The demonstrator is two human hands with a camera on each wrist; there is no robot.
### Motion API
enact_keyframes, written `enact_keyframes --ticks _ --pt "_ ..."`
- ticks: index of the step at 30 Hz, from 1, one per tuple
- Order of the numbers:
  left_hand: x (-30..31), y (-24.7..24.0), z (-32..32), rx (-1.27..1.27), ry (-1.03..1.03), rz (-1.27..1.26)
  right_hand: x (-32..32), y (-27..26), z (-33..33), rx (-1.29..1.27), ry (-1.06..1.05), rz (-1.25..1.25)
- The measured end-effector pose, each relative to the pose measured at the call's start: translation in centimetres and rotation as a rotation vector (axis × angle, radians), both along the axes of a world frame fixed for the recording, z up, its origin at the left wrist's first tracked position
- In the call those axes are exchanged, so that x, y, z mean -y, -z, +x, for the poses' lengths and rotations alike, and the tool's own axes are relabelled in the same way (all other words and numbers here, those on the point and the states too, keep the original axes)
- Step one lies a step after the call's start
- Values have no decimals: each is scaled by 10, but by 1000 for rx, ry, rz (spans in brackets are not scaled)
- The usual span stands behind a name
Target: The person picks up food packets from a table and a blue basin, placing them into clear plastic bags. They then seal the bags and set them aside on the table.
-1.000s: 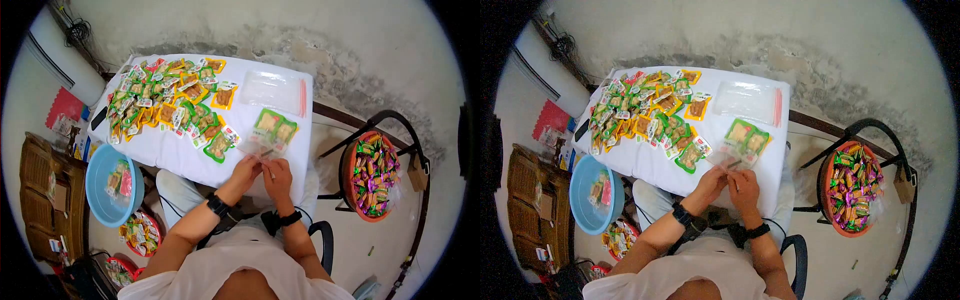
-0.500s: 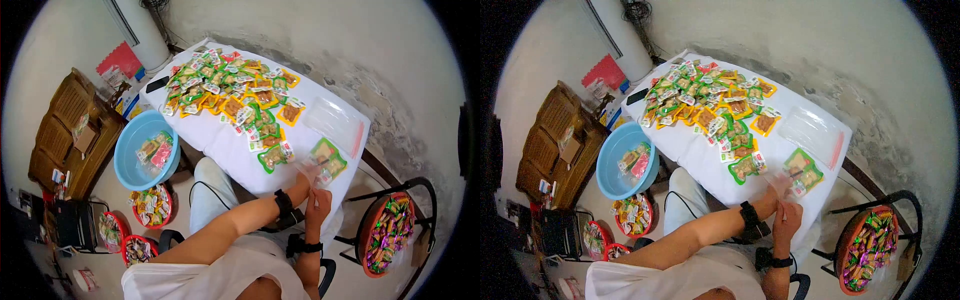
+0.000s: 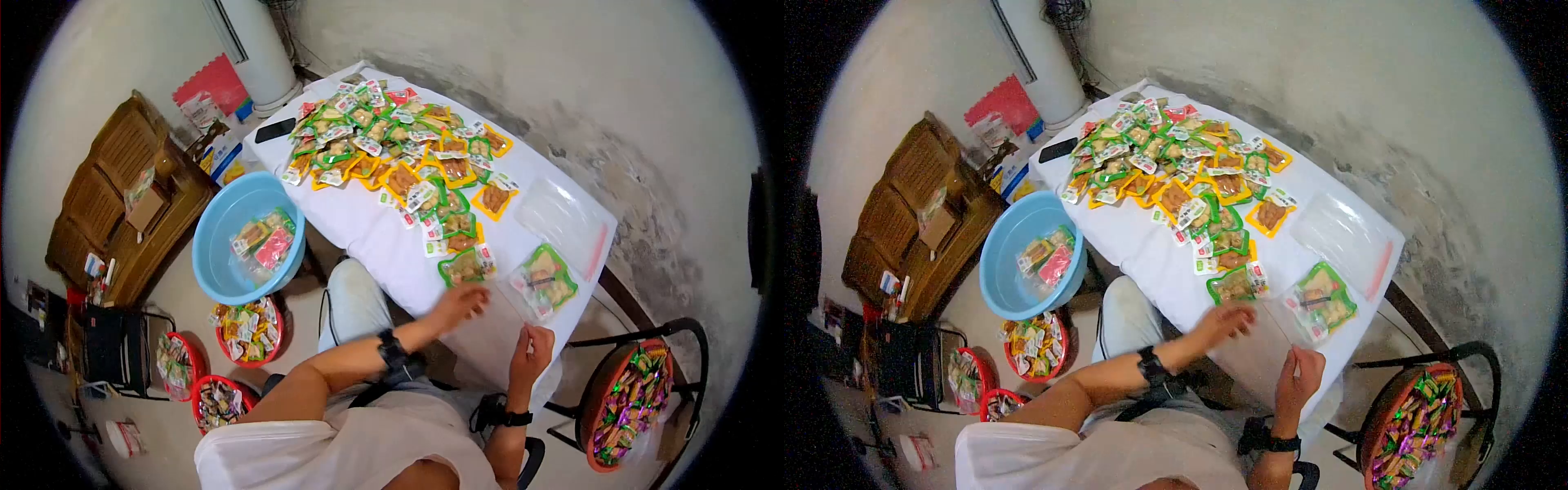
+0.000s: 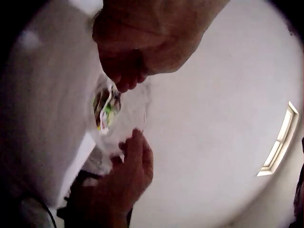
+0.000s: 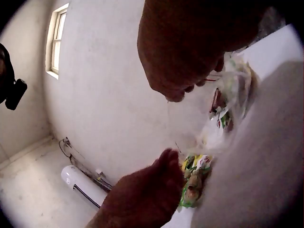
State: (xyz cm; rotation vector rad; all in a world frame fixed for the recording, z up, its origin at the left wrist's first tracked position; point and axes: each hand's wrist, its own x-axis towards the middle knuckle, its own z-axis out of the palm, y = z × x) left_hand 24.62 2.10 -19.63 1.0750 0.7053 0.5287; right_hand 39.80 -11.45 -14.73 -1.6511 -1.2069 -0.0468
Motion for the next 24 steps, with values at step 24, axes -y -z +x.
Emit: enact_keyframes --ticks 24 --pt "-183 -32 -91 -605 -539 923 -4 2 -3 61 9 -68"
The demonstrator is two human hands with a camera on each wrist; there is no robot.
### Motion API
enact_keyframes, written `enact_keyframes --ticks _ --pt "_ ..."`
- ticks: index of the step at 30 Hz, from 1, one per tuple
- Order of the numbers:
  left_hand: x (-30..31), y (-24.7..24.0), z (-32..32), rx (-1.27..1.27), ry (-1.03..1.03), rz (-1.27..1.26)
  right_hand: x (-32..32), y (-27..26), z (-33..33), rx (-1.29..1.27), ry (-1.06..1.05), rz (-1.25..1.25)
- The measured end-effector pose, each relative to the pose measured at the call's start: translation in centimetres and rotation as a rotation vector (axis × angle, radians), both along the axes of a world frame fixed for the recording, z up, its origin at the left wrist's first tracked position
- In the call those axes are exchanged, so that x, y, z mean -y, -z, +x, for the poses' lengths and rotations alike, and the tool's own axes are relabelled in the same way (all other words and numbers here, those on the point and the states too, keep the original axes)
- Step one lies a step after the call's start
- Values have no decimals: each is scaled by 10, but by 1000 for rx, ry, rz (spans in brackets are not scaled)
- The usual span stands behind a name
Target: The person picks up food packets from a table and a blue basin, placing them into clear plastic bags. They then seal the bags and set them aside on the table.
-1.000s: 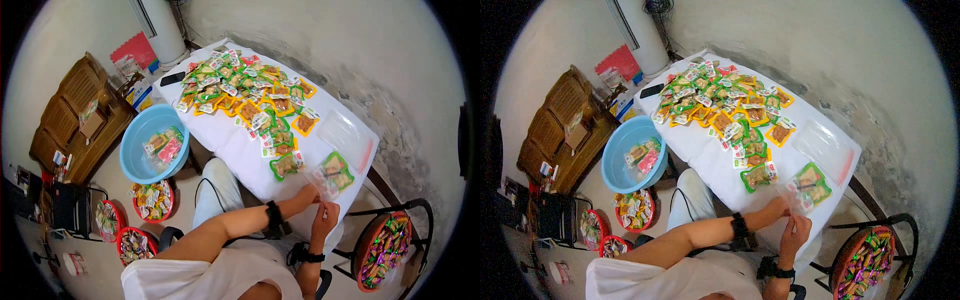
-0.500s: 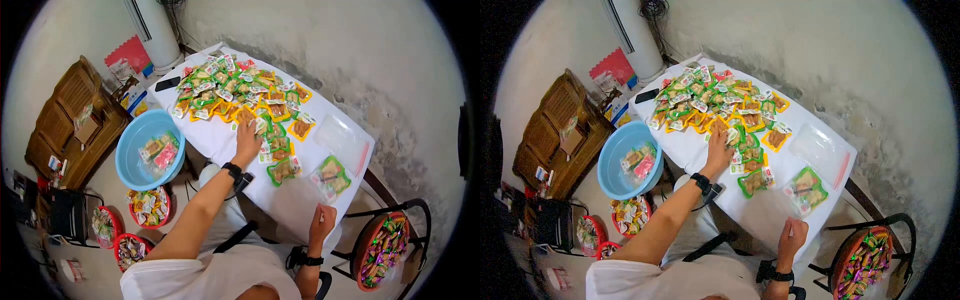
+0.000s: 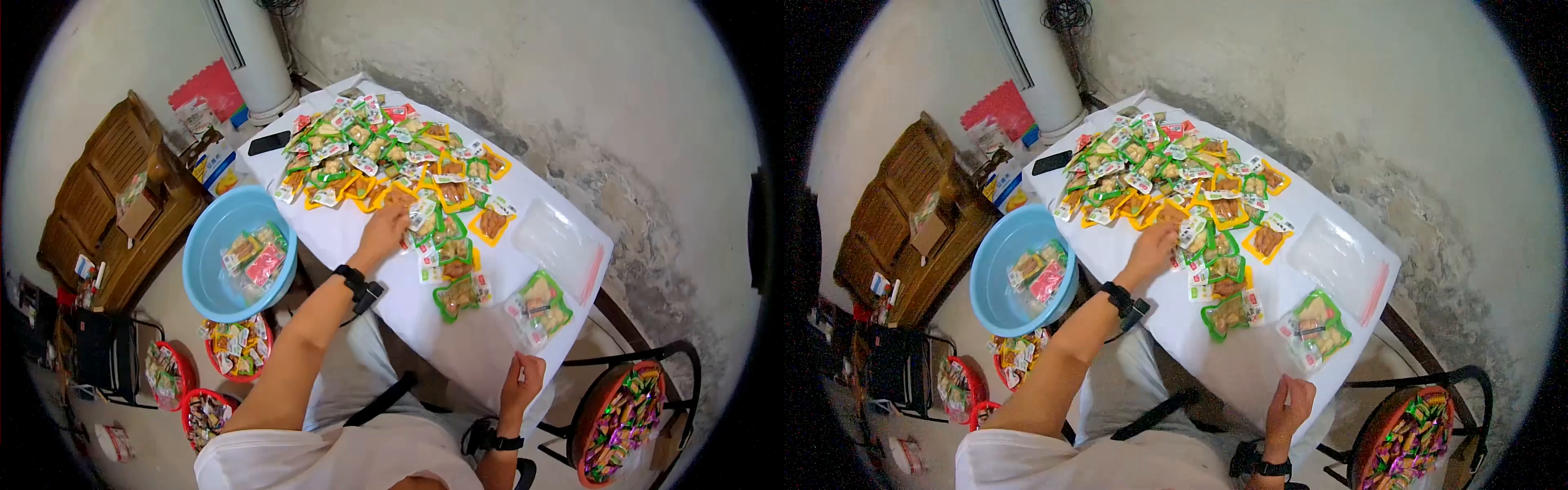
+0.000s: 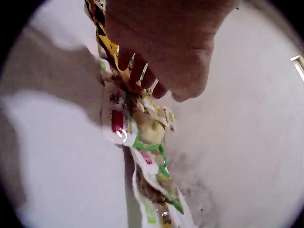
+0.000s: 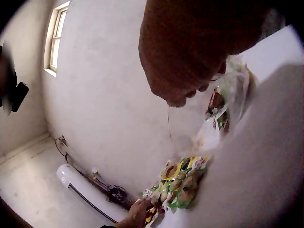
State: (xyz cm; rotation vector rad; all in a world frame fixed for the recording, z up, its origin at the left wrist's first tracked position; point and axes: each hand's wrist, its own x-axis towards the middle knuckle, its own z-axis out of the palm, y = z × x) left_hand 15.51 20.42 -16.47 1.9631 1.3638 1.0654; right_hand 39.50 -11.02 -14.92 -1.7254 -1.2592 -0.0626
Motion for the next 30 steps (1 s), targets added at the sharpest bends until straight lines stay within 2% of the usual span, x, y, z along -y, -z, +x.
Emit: enact_keyframes --ticks 1,3,5,6,8,15,20,23,25,30 --pt "-10 -10 -1 204 4 -190 0 -2 -1 -10 16 -20" --pt "-49 3 -8 256 -24 -161 -1 -1 -2 -22 36 -41" --pt "-88 15 -8 48 -165 -53 -3 3 -1 16 29 -51" --pt "-107 25 -8 52 -159 -49 -4 3 0 20 35 -47" --pt "-140 42 -4 -232 -192 -16 -4 3 -1 -24 42 -50" --pt "-157 25 21 -254 -239 -109 -9 6 1 -60 67 -114" --pt "-163 30 16 -325 -229 15 -12 16 6 -56 54 -114" --pt "-174 32 12 -451 -182 25 -13 16 8 -75 34 -122" --pt "-167 14 13 -596 -142 -55 -13 14 8 -88 15 -124" --pt "-156 14 7 -603 -165 26 -12 16 6 -126 38 -125"
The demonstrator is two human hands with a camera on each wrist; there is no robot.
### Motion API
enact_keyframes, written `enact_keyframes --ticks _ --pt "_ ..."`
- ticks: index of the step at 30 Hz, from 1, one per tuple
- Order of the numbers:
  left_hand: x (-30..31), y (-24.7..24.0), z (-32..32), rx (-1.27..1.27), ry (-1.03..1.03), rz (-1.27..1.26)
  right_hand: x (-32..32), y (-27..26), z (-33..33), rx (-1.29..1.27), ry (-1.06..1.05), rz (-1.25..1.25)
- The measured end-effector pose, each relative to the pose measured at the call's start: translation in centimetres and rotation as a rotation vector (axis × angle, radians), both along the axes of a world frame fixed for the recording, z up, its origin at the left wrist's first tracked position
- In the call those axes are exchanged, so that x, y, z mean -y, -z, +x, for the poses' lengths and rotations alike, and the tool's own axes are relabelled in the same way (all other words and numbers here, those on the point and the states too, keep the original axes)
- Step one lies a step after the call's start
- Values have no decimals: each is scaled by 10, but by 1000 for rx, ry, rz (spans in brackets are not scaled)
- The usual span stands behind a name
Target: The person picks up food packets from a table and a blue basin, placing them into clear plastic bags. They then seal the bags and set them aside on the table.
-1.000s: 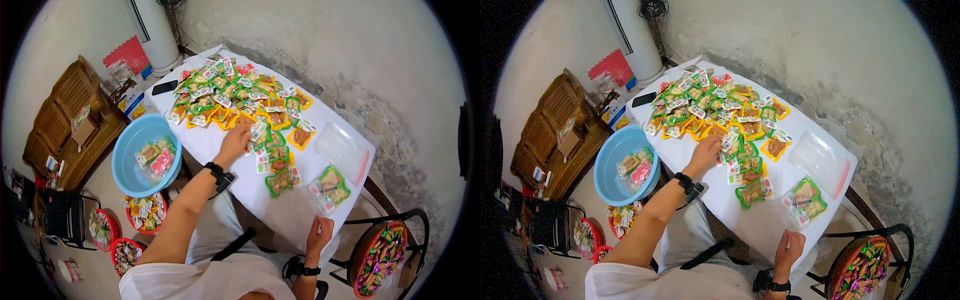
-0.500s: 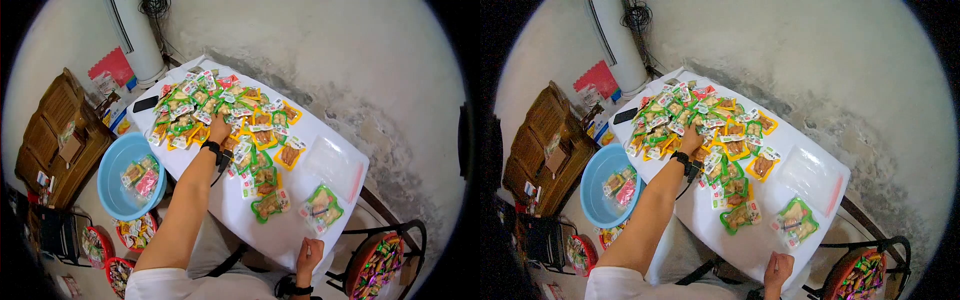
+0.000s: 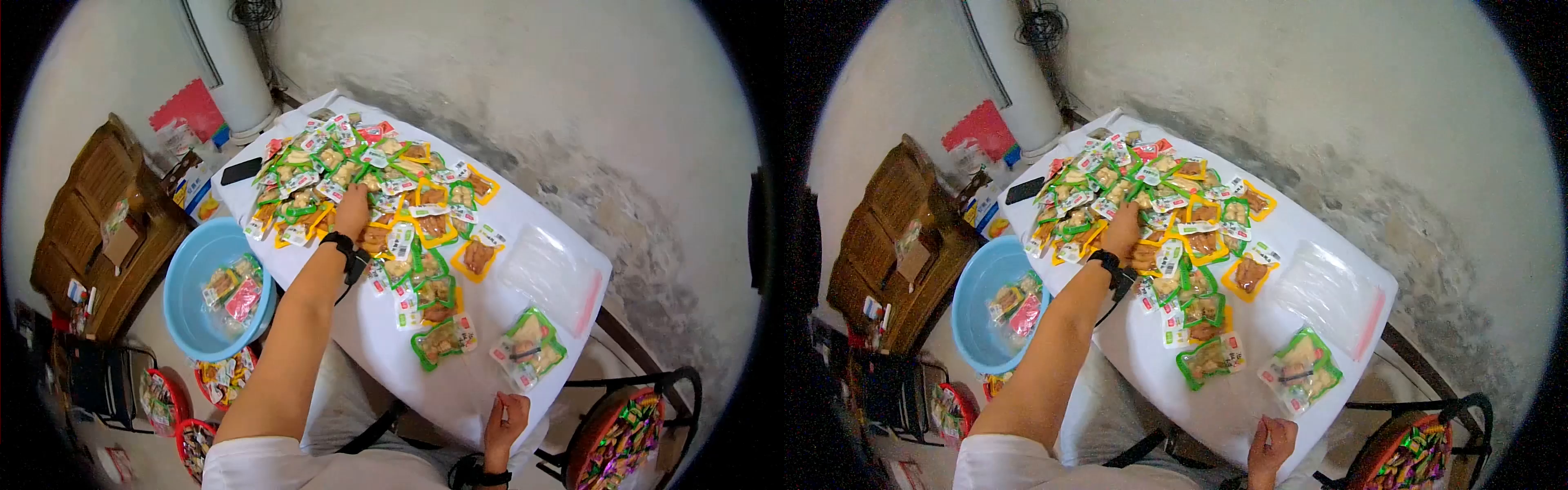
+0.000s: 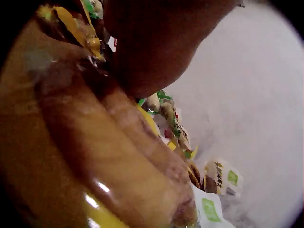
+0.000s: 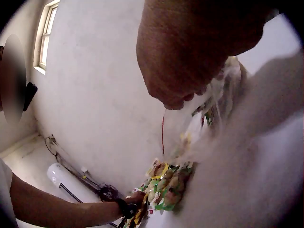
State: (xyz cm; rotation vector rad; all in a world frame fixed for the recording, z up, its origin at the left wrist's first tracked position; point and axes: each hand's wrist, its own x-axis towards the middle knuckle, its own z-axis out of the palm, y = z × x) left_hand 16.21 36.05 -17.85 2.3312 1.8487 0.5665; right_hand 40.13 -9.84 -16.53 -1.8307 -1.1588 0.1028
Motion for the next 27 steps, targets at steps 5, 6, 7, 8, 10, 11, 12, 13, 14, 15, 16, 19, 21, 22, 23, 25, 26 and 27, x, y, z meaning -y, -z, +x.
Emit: enact_keyframes --ticks 5,6,7,8,10,11,12,13,14,15,16,19,21,22,23,25,26,27 --pt "21 8 -15 234 69 135 0 0 0 58 -45 15" --pt "24 7 -16 257 58 152 1 0 0 58 -57 19" --pt "21 12 -18 257 57 152 1 -1 0 58 -58 19" --pt "16 21 -22 308 64 175 1 -1 0 54 -57 20" --pt "19 20 -20 361 76 190 4 0 -1 50 -51 13" --pt "19 20 -19 358 26 224 4 1 -1 37 -49 17" --pt "22 15 -18 354 -27 259 3 2 -2 24 -49 22" --pt "24 11 -16 354 -29 258 2 2 -2 24 -50 20" --pt "25 8 -14 322 -17 282 1 1 -4 19 -44 28" --pt "26 7 -13 290 -5 305 0 1 -5 14 -37 35" --pt "25 6 -13 292 -5 303 0 1 -5 15 -37 33" --pt "17 6 -12 178 -17 211 -3 1 -6 16 -28 9" --pt "14 6 -13 182 -39 245 -4 -1 -7 17 -32 -5" --pt "12 6 -14 182 -40 245 -4 -1 -7 18 -33 -6" --pt "11 5 -16 133 -30 215 -3 0 -8 6 -26 -26" --pt "13 5 -17 83 -22 186 -3 0 -10 -5 -21 -46" --pt "16 6 -17 99 20 210 -3 0 -10 -3 -24 -44" --pt "19 6 -17 114 60 235 -4 -1 -11 -1 -29 -41"
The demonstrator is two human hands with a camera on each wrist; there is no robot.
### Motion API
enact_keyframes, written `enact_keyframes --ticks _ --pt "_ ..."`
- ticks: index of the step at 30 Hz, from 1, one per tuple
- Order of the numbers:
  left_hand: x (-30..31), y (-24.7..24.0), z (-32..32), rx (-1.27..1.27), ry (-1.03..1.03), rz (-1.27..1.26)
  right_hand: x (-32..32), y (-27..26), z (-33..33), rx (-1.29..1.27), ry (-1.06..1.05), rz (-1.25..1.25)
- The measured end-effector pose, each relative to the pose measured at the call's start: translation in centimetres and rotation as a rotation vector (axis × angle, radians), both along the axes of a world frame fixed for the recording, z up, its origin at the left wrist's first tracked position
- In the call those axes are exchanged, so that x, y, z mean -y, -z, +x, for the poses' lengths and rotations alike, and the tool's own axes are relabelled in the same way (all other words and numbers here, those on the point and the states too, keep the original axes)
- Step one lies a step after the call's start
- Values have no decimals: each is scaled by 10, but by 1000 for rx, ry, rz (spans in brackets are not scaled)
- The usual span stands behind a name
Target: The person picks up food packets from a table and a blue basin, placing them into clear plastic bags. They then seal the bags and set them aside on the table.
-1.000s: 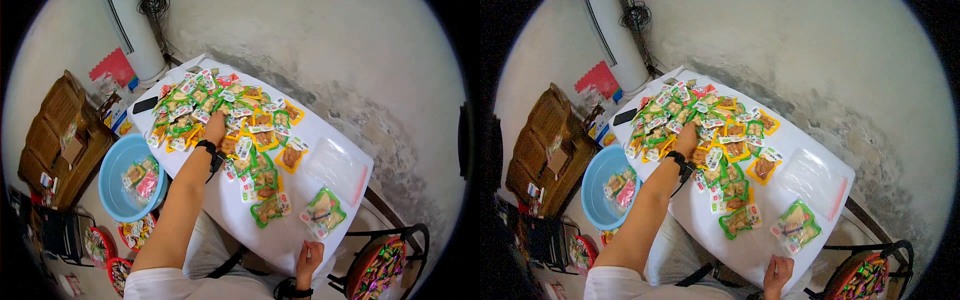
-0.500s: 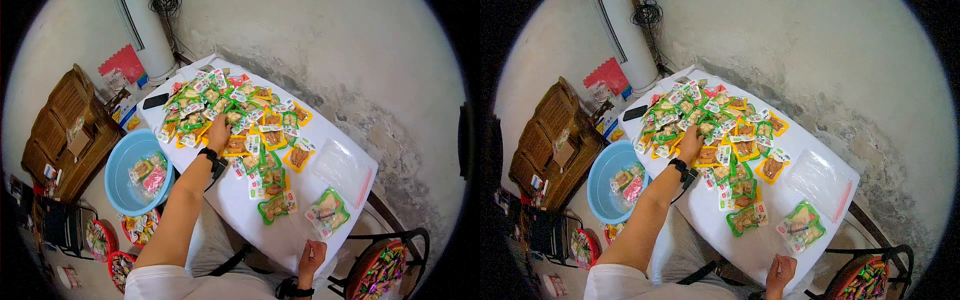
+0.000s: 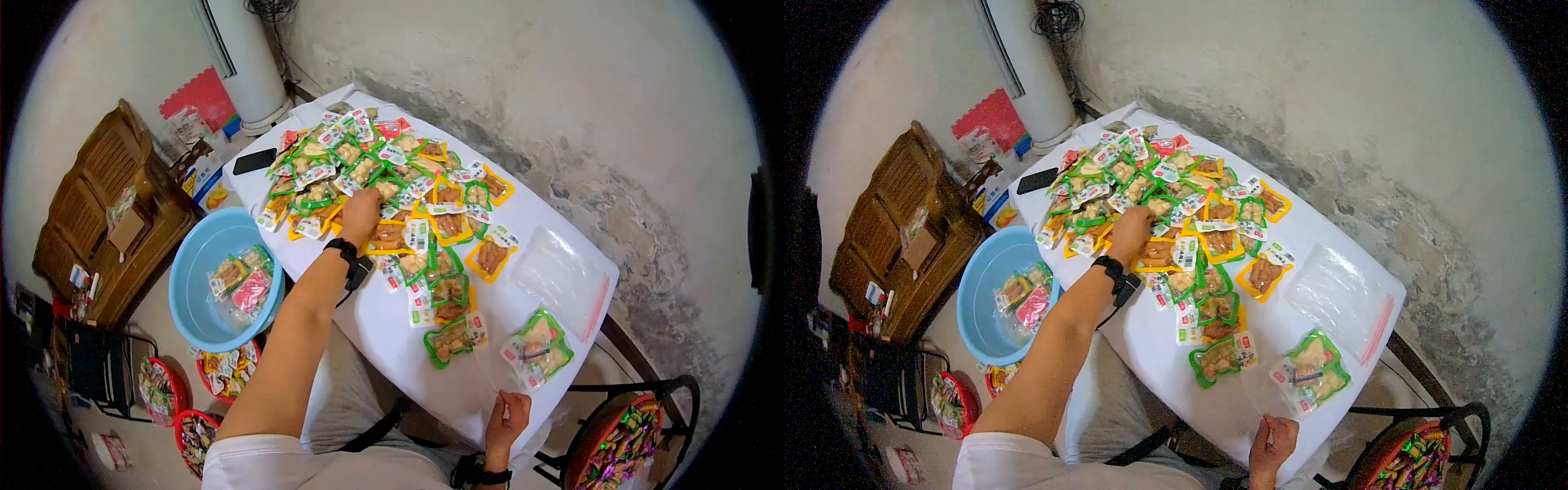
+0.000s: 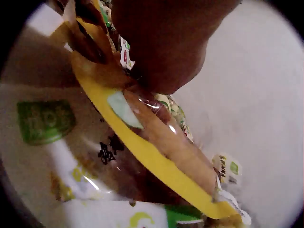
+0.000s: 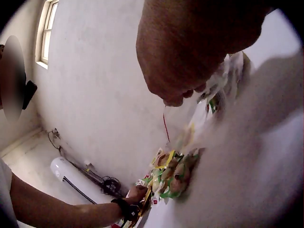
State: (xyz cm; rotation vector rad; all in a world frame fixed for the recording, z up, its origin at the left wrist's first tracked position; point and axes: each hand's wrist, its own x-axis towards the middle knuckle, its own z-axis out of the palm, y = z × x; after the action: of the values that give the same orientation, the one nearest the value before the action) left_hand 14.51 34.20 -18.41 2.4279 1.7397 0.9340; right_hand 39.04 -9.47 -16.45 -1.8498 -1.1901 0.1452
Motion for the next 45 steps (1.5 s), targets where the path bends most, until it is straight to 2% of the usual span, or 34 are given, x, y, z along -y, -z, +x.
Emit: enact_keyframes --ticks 6,10,12,13,15,16,18,19,21,22,24,25,26,28,30,32,33,37,39,40,42,43,44,45 --pt "5 -14 -6 -139 79 43 0 -1 -1 23 -21 31" --pt "38 -35 -8 -226 92 -12 3 3 1 31 -20 49" --pt "59 -38 -17 -173 232 41 3 3 1 17 -25 71" --pt "61 -34 -21 -175 233 41 3 2 1 15 -24 71" --pt "61 -28 -26 60 381 62 3 1 0 -6 -24 30" --pt "57 -29 -26 58 381 61 2 1 0 -8 -24 29" --pt "43 -33 -25 303 236 -236 0 1 -1 -1 -22 50" --pt "29 -27 -23 303 238 -237 -1 3 -2 -1 -20 49" --pt "0 -16 -15 105 241 -134 -2 8 -2 -57 -2 24" --pt "-8 -15 -12 108 246 -136 -1 9 -1 -54 3 22" --pt "-22 -16 -2 -110 164 -270 -1 12 4 -1 -37 -1" --pt "-31 -20 3 -315 117 -383 -2 12 5 1 -32 -3" --pt "-33 -21 7 -314 120 -386 -3 11 4 8 -34 -4" --pt "-25 -38 15 -621 124 -394 -3 9 4 13 -36 -9" --pt "-36 -34 19 -711 115 -404 -4 8 5 0 -35 -19" --pt "-42 -36 20 -851 192 -459 -4 9 6 -2 -33 -22" --pt "-40 -36 16 -769 236 -369 -3 9 6 -5 -34 -24" --pt "-44 -29 6 -708 262 -341 -6 5 5 14 -67 14" --pt "-42 -28 -2 -462 363 -381 -6 2 3 -44 -44 50" --pt "-40 -27 -6 -466 373 -382 -6 1 2 -47 -33 47" --pt "-36 -25 -13 -142 368 -107 -7 -3 2 29 -29 1" --pt "-30 -39 -12 -41 293 -260 -6 -2 2 25 -15 -2" --pt "-17 -50 -12 157 288 -293 -5 0 3 37 -28 10" --pt "-21 -46 -17 189 293 -254 -4 0 3 48 -44 26"
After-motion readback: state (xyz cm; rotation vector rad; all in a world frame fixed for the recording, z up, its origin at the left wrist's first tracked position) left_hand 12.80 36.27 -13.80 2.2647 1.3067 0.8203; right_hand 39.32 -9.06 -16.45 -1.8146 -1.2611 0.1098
